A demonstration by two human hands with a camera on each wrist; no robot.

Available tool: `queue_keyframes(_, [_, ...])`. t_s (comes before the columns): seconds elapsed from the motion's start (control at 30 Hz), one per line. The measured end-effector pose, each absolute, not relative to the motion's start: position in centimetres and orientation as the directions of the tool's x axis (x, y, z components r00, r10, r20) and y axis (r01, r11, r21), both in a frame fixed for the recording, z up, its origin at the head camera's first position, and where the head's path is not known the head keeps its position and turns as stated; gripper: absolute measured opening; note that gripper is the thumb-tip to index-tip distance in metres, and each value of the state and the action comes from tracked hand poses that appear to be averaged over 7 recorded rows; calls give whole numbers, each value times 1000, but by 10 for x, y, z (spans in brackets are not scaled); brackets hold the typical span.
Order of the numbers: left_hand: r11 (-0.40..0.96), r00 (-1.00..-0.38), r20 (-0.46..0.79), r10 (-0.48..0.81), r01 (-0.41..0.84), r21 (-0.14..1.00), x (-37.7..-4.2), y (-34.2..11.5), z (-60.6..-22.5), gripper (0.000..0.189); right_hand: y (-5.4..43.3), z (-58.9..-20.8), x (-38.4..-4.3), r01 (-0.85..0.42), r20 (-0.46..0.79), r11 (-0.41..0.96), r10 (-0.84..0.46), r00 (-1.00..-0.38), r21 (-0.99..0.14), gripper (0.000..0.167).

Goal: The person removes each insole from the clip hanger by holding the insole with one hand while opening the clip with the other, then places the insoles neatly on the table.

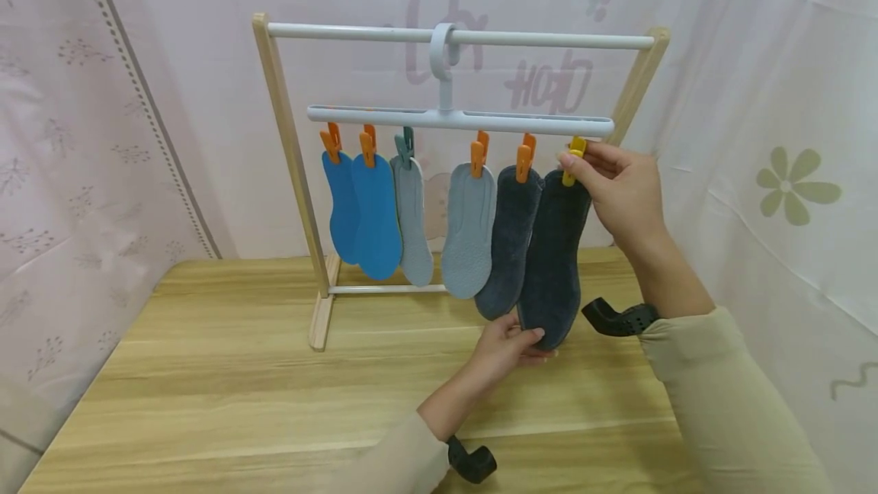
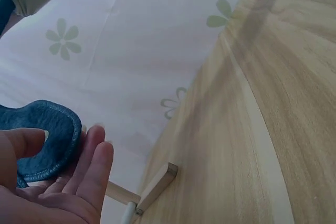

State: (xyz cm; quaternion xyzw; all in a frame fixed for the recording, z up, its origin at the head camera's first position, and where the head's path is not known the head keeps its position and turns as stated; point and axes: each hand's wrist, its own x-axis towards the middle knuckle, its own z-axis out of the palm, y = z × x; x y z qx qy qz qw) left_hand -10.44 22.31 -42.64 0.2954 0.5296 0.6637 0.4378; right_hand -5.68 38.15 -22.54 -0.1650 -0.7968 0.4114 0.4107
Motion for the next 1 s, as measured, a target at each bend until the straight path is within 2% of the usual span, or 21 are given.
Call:
queue_keyframes(0.23, [-87,-426,-39,904,-273,958,-105,215,-432,36,380,-227,-56,-77,514,602,599,-614,-795,48])
queue_keyframes(0.47, [-105,-443,-36,896,-288,952,-98,212,-427,32,379,-229,-55,-74,520,607,604,-604,-791,47])
queue_keyframes(1.0, [-184,-439,54,897,-260,948,-92,203,-417,41,379,-229,-53,-85,524,608,596,-608,-790,45])
